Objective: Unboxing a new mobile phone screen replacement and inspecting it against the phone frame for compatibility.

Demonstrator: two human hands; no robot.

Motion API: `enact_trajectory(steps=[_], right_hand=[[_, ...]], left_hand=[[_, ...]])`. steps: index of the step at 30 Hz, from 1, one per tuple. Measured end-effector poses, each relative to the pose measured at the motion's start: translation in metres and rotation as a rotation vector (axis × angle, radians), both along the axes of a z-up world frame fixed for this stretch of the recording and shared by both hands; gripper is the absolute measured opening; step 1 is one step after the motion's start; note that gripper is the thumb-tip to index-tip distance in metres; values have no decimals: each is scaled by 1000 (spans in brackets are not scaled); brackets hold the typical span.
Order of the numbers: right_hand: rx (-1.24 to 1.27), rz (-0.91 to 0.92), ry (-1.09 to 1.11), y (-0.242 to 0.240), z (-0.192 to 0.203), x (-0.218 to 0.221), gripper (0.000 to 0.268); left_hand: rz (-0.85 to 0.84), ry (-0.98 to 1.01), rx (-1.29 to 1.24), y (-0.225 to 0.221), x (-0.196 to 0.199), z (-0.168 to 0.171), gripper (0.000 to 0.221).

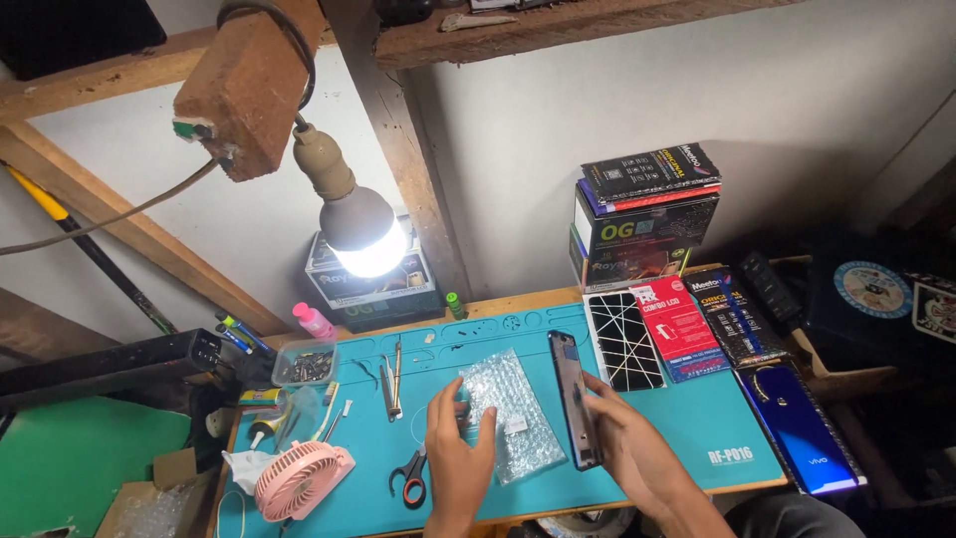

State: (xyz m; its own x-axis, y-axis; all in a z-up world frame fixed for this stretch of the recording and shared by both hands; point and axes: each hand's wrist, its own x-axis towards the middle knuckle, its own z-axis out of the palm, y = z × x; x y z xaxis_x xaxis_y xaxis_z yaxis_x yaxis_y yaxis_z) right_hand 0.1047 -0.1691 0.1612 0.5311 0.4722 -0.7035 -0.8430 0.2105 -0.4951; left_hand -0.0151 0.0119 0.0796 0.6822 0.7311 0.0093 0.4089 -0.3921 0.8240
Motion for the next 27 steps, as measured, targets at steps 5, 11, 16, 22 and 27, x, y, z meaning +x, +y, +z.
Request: enact_trajectory(steps=[5,11,16,22,27], right_hand=[[450,103,16,-16,-10,5,75],[630,26,124,-16,8,5,90],[636,8,84,-10,18,2,91],[731,71,70,-2,23,-5,91],[487,74,-123,10,37,-12,86]], left_hand=[[28,-115,72,-3,-10,-38,49],[57,-130,95,-1,-13,-48,40],[54,-137,79,1,-15,-51,36],[39,-167,97,4,-19,-54,32],[9,-183,80,7,-20,-53,31]])
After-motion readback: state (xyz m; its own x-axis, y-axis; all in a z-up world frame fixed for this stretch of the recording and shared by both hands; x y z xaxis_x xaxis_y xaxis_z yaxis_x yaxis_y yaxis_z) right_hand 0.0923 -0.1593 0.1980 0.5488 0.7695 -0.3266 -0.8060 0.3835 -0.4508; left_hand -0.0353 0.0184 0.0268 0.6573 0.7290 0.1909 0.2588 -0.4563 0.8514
